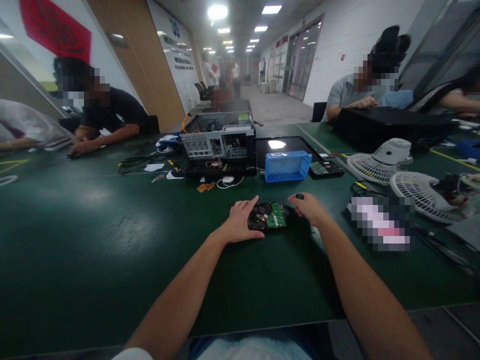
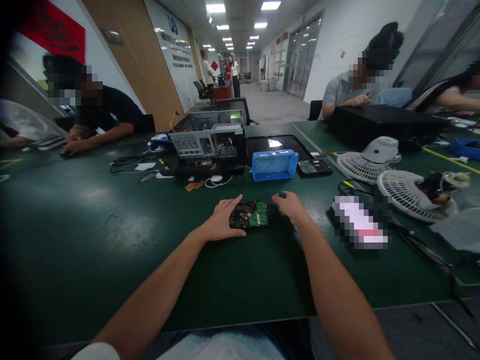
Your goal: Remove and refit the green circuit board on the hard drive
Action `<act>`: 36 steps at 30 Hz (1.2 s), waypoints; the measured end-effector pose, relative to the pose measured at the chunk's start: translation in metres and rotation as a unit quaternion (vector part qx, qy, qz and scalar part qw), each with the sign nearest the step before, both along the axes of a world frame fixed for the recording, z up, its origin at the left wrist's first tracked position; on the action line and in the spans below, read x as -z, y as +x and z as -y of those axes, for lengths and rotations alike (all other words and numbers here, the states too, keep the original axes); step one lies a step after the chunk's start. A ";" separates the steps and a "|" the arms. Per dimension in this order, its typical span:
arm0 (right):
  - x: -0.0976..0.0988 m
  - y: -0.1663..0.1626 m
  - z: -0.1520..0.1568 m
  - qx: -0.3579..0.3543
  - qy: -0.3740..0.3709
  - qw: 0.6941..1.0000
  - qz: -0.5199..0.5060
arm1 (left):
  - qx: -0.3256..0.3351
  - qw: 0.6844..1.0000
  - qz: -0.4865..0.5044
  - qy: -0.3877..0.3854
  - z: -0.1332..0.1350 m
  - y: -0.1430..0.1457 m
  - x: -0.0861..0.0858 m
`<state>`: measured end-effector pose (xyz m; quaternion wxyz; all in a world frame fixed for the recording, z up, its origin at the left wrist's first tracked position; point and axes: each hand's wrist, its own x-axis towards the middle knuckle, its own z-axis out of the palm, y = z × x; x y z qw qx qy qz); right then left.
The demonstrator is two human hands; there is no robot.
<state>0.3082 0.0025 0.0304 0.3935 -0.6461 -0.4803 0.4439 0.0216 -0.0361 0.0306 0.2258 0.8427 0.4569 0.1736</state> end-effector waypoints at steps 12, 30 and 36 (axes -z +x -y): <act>-0.010 0.007 0.004 -0.041 -0.063 0.988 -0.134 | -0.014 0.998 0.003 0.064 0.007 0.007 -0.004; -0.031 -0.006 0.021 -0.155 -0.069 0.932 -0.322 | -0.118 0.985 0.109 0.066 0.015 0.016 0.000; -0.019 -0.033 0.019 -0.155 -0.038 0.885 -0.437 | -0.227 0.959 0.146 0.082 0.016 0.020 -0.001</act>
